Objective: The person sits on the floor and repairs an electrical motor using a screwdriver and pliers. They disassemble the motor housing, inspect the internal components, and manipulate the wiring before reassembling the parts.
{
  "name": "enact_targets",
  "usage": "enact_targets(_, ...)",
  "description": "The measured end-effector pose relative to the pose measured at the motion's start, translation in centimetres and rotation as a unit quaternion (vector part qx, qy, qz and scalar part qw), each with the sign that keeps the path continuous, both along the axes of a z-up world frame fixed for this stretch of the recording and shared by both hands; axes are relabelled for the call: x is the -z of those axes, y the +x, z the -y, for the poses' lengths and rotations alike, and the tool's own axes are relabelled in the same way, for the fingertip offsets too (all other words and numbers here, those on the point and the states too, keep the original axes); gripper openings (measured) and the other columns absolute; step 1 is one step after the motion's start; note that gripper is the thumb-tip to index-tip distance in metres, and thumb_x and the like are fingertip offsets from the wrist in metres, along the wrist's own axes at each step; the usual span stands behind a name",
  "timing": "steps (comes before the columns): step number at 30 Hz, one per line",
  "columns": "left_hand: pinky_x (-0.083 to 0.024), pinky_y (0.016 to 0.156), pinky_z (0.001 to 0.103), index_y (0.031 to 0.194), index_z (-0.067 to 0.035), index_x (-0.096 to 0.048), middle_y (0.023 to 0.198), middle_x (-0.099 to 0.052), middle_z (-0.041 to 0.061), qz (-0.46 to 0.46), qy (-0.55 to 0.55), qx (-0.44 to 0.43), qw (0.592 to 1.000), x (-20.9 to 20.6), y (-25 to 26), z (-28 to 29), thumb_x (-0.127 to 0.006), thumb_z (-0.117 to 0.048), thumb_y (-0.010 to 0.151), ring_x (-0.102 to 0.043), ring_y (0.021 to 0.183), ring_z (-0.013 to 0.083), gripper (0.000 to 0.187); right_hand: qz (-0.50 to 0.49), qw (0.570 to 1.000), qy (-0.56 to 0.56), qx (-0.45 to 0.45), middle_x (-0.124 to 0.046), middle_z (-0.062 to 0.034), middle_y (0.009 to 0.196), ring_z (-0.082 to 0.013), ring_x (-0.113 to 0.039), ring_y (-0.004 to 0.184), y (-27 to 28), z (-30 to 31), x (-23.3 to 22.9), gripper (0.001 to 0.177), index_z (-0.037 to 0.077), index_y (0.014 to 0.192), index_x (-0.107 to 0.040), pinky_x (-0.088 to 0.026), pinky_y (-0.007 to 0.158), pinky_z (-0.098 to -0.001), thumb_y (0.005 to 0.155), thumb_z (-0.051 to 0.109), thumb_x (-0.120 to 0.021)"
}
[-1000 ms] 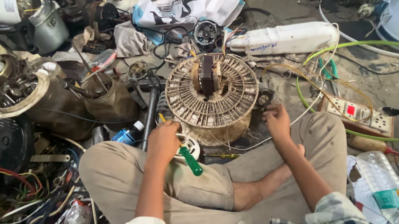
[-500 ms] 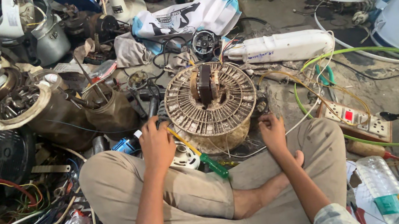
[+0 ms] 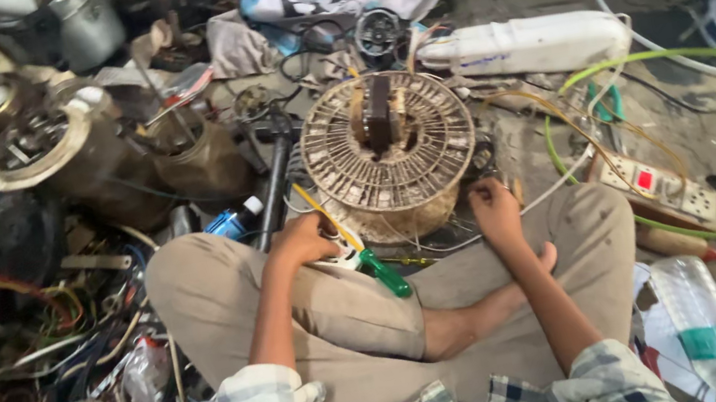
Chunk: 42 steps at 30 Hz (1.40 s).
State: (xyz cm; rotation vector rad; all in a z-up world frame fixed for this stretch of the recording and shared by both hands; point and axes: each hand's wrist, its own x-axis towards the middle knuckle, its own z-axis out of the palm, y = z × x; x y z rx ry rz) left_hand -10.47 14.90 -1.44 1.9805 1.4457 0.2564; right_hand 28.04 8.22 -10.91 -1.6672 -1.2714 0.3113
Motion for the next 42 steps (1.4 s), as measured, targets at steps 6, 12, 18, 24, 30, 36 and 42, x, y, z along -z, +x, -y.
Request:
enact_targets(6,-0.054,0.087,0.043,0.104,-0.016,-0.071,0.099,-0.077,0.008,-0.059,0.067,-0.025,0.996,-3.7,1.6,1.1,-0.091,-0.028,0.059,-0.072,0.101,0.0298,0.050,0.000,0.999,-0.043,-0.008,-0.074,-0.0178,0.089,-0.0287,-0.073,0.082,-1.4,1.1,-2.0,0.018,0.004,0.106,-0.071,-0.056,0.076,-0.0385,0.093,0.015,-0.066)
enact_targets(12,-0.037,0.104,0.054,0.089,-0.020,-0.079,0.096,-0.078,0.003,-0.123,0.100,-0.021,0.987,-3.0,1.6,0.8,-0.088,-0.022,0.063,-0.067,0.106,0.0255,0.028,0.001,1.000,-0.022,-0.023,-0.074,-0.0180,0.089,-0.0295,-0.073,0.081,-1.7,1.9,-3.2,0.019,0.002,0.105,-0.071,-0.056,0.076,-0.0390,0.091,0.013,-0.066)
enact_targets(18,-0.038,0.100,0.058,0.088,-0.017,-0.080,0.096,-0.076,0.007,-0.195,0.226,-0.007,0.955,-3.6,1.7,1.2,-0.074,-0.013,0.077,-0.061,0.112,0.0284,0.013,0.023,0.999,-0.017,-0.029,-0.075,-0.0183,0.092,-0.0300,-0.074,0.084,-2.0,1.9,-3.3,0.019,0.002,0.106,-0.071,-0.057,0.077,-0.0389,0.091,0.012,-0.064)
enact_targets(24,-0.037,0.100,0.059,0.086,-0.012,-0.080,0.099,-0.075,0.009,-0.217,0.270,0.015,0.938,-4.8,3.1,1.6,-0.076,-0.016,0.077,-0.058,0.117,0.0319,0.011,0.015,0.999,-0.023,-0.016,-0.075,-0.0185,0.091,-0.0302,-0.075,0.083,-1.8,2.2,-3.0,0.019,0.004,0.105,-0.071,-0.058,0.077,-0.0393,0.091,0.014,-0.066)
enact_targets(30,-0.034,0.102,0.057,0.094,-0.010,-0.080,0.108,-0.074,0.011,-0.249,0.287,0.044,0.924,-2.4,3.8,1.3,-0.071,-0.016,0.082,-0.054,0.123,0.0330,0.016,0.033,0.999,-0.032,-0.014,-0.074,-0.0197,0.089,-0.0329,-0.074,0.084,-2.0,2.1,-3.3,0.018,0.004,0.104,-0.072,-0.056,0.077,-0.0413,0.092,0.016,-0.065)
enact_targets(36,-0.021,0.111,0.058,0.108,-0.009,-0.078,0.118,-0.071,0.015,-0.289,0.196,0.059,0.935,-0.8,5.9,0.2,-0.071,-0.022,0.083,-0.044,0.136,0.0374,0.029,0.016,0.999,-0.037,-0.026,-0.074,-0.0188,0.089,-0.0335,-0.074,0.085,-2.5,2.3,-3.9,0.020,0.004,0.105,-0.071,-0.056,0.077,-0.0414,0.092,0.017,-0.064)
enact_targets(42,-0.020,0.116,0.061,0.111,-0.010,-0.077,0.121,-0.070,0.013,-0.257,0.202,0.060,0.943,-2.4,5.6,1.7,-0.070,-0.022,0.084,-0.053,0.130,0.0340,0.030,0.045,0.990,-0.086,-0.102,-0.073,-0.0210,0.099,-0.0368,-0.072,0.093,-4.0,3.2,-6.6,0.024,0.006,0.111,-0.072,-0.056,0.083,-0.0436,0.092,0.017,-0.061)
